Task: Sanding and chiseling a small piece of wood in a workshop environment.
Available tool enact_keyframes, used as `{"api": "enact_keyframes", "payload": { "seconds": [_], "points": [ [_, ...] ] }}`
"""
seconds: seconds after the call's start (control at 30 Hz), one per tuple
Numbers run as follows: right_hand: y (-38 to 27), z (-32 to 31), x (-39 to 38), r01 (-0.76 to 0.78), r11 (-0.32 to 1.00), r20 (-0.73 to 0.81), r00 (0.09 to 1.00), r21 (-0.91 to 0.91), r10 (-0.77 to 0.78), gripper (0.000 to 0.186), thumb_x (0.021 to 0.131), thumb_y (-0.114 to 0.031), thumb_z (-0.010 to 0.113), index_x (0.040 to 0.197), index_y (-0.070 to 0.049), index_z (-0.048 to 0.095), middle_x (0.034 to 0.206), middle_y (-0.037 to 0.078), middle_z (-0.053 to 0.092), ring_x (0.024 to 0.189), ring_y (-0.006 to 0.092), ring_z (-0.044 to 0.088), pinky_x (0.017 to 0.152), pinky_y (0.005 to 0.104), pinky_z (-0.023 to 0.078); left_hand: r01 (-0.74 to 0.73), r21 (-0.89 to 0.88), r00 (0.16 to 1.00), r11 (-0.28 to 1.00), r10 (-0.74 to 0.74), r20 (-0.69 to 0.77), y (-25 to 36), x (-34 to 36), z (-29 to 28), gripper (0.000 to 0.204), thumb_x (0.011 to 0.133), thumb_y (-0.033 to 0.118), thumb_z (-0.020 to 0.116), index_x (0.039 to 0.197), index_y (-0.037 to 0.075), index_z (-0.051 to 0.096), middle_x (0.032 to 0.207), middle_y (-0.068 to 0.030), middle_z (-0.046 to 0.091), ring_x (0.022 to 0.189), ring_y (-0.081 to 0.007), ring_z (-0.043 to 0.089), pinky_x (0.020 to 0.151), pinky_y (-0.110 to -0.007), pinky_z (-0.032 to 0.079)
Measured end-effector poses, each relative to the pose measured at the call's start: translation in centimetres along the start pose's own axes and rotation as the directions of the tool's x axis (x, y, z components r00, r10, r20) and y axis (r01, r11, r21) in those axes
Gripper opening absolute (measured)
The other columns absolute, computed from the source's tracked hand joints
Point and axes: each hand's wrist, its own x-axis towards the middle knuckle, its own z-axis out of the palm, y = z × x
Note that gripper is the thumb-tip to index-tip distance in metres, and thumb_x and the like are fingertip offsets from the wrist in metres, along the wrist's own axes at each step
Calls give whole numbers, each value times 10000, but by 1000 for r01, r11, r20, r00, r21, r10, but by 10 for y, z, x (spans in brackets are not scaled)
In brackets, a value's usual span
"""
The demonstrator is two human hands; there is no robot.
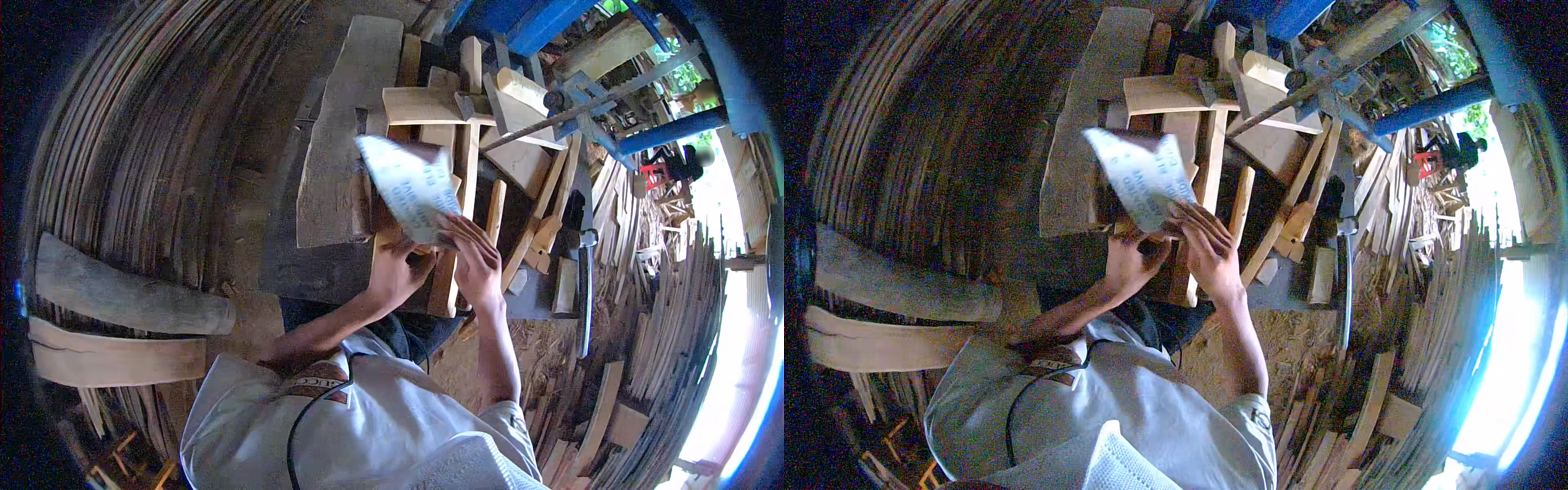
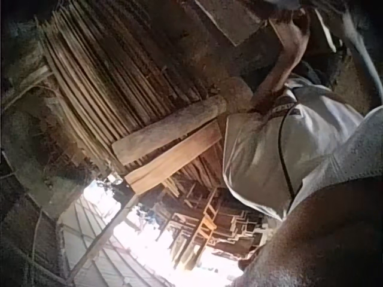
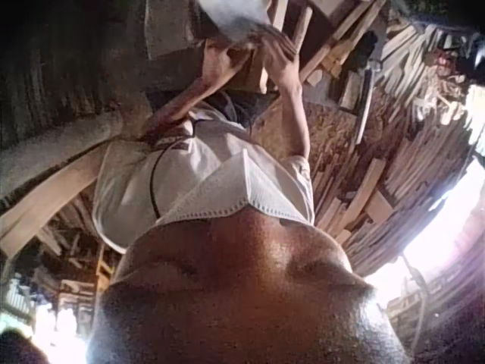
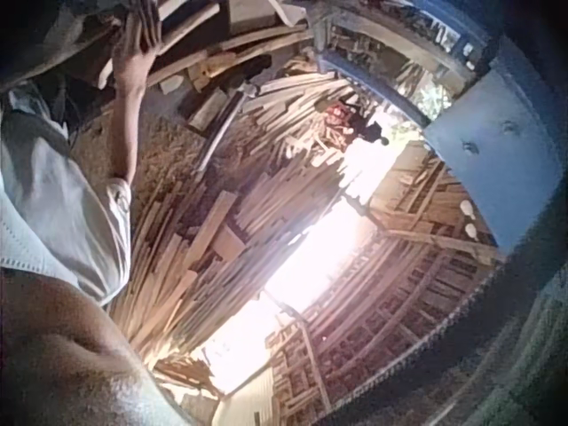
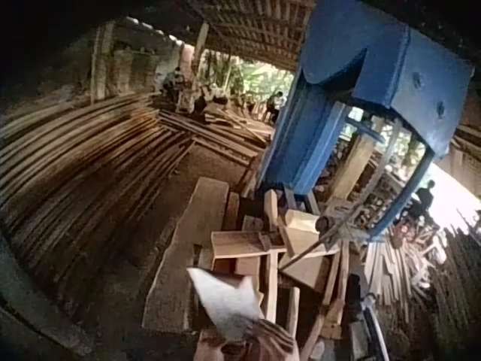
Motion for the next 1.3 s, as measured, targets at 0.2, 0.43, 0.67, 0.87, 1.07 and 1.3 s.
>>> {"api": "enact_keyframes", "payload": {
  "seconds": [0.2,0.43,0.67,0.87,1.07,1.3],
  "points": [
    [-1,7,6,10,998,74,997,58,-15,406,702,207,550,1050,36,671,1191,120,688,1199,288,617,1045,417,484,-51,6,990,999,52,-132,3,8,-3,236,741,97,758,958,35,690,901,-132,717,860,-323,694,791,-410,542],
    [23,-2,27,-42,997,112,993,-62,49,422,738,139,544,1120,7,663,1232,158,657,1180,316,617,1016,397,500,65,-64,995,996,-70,-74,8,13,-9,350,697,100,793,1027,16,709,967,-159,719,874,-338,696,815,-403,542],
    [15,2,22,73,996,222,971,57,-84,494,724,123,572,1178,-45,671,1275,115,646,1241,276,582,1054,389,480,57,-46,998,997,-58,-13,-7,6,-3,501,684,77,801,1167,22,678,1012,-199,703,894,-360,692,830,-413,541],
    [26,-5,37,-82,995,94,992,-58,87,480,715,193,504,1123,6,673,1222,154,665,1199,288,611,1032,384,494,-15,-49,992,999,9,-124,7,13,-4,406,698,73,787,1089,14,692,1032,-193,700,908,-354,690,803,-404,546],
    [16,2,22,76,996,232,969,37,-83,460,711,125,590,1139,-25,667,1272,119,647,1232,283,589,1061,400,472,72,-46,995,996,-75,-64,-7,8,1,348,696,76,781,1027,6,701,982,-178,706,880,-367,682,820,-417,537],
    [28,0,34,-147,989,60,988,17,145,441,732,196,509,1104,22,670,1200,164,670,1161,312,630,998,375,512,-18,-49,998,999,15,-66,2,14,-6,583,733,77,771,1287,16,603,1131,-229,672,1018,-375,669,905,-413,529]
  ]
}}
